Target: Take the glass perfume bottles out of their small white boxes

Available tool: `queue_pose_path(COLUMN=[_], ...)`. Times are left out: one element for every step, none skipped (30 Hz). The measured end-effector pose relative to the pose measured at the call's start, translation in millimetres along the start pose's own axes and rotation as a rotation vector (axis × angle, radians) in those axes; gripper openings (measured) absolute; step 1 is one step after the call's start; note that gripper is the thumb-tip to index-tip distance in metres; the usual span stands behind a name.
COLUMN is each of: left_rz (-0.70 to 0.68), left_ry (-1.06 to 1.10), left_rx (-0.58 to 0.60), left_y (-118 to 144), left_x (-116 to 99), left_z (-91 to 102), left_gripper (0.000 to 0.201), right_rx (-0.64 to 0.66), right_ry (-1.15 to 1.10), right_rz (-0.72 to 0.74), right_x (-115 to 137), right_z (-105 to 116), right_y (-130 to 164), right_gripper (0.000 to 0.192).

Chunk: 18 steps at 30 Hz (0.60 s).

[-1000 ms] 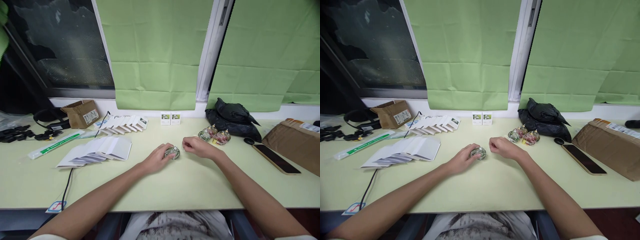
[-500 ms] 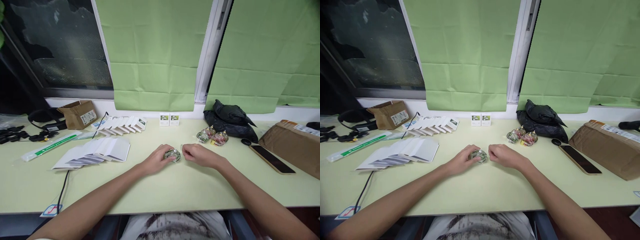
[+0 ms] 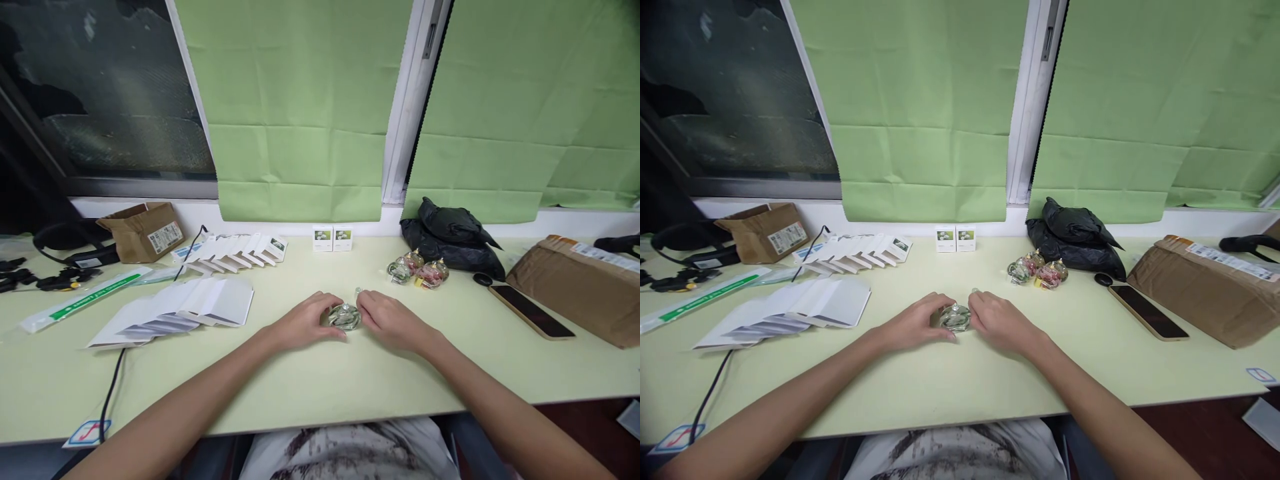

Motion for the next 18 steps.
queue_pose_path(left_rz=[0.001,0.002,0.002,0.001,0.001,0.000,0.004,0.012,0.022,0.032,0.041,0.048,0.054,0.058,0.062,0.065,0.067,0.068], left_ry=[-0.009,0.004,0.036,0.083,0.134,0.182,0.221,0.247,0.263,0.271,0.272,0.269,0.264,0.257,0.249,0.241,0.235,0.229], left_rx=[0.005,0.007,0.002,-0.010,-0.027,-0.051,-0.074,-0.094,-0.108,-0.117,-0.122,-0.124,-0.124,-0.124,-0.123,-0.122,-0.118,-0.114], left_y=[0,0,0,-1,-2,-3,-4,-5,-5,-6,-6,-7,-7,-6,-6,-6,-5,-5], left_x=[2,5,7,10,12,15,17,20,22,24,25,26,27,27,27,27,26,25], left_z=[3.3,6.7,10.0,13.2,16.1,18.7,20.6,21.7,22.0,21.8,21.4,20.8,20.3,19.8,19.4,19.1,18.6,18.2], left_gripper=[0.064,0.061,0.056,0.051,0.051,0.054,0.057,0.059,0.060,0.060,0.059,0.059,0.058,0.057,0.056,0.055,0.054,0.053], right_rx=[-0.014,-0.022,-0.028,-0.032,-0.032,-0.029,-0.026,-0.024,-0.020,-0.016,-0.010,-0.005,0.000,0.007,0.013,0.014,0.019,0.019], right_ry=[-0.007,-0.016,-0.024,-0.033,-0.046,-0.064,-0.088,-0.113,-0.136,-0.154,-0.166,-0.171,-0.169,-0.163,-0.153,-0.138,-0.122,-0.108], right_rz=[0.000,0.002,0.005,0.009,0.014,0.022,0.032,0.042,0.048,0.050,0.045,0.034,0.017,-0.004,-0.025,-0.054,-0.082,-0.114], right_x=[2,4,6,9,11,12,14,14,14,14,12,9,6,2,-3,-9,-16,-25], right_z=[2,3,4,4,4,3,1,0,-2,-3,-3,-3,-2,-1,1,5,8,11], right_y=[-1,-1,-2,-2,-3,-3,-4,-5,-5,-5,-5,-3,0,4,9,16,24,32], right_gripper=[0.013,0.014,0.015,0.018,0.021,0.025,0.029,0.030,0.029,0.026,0.023,0.021,0.020,0.019,0.020,0.020,0.020,0.021])
Point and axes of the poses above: each hand's wrist, its own y-axis away from the middle knuckle, its own z-axis out of the back of the hand, x = y × z, the point moved 8 cm from there along -y, towards the middle knuckle, and after that the axes turned 3 degrees about z, right-handed, at the moved point
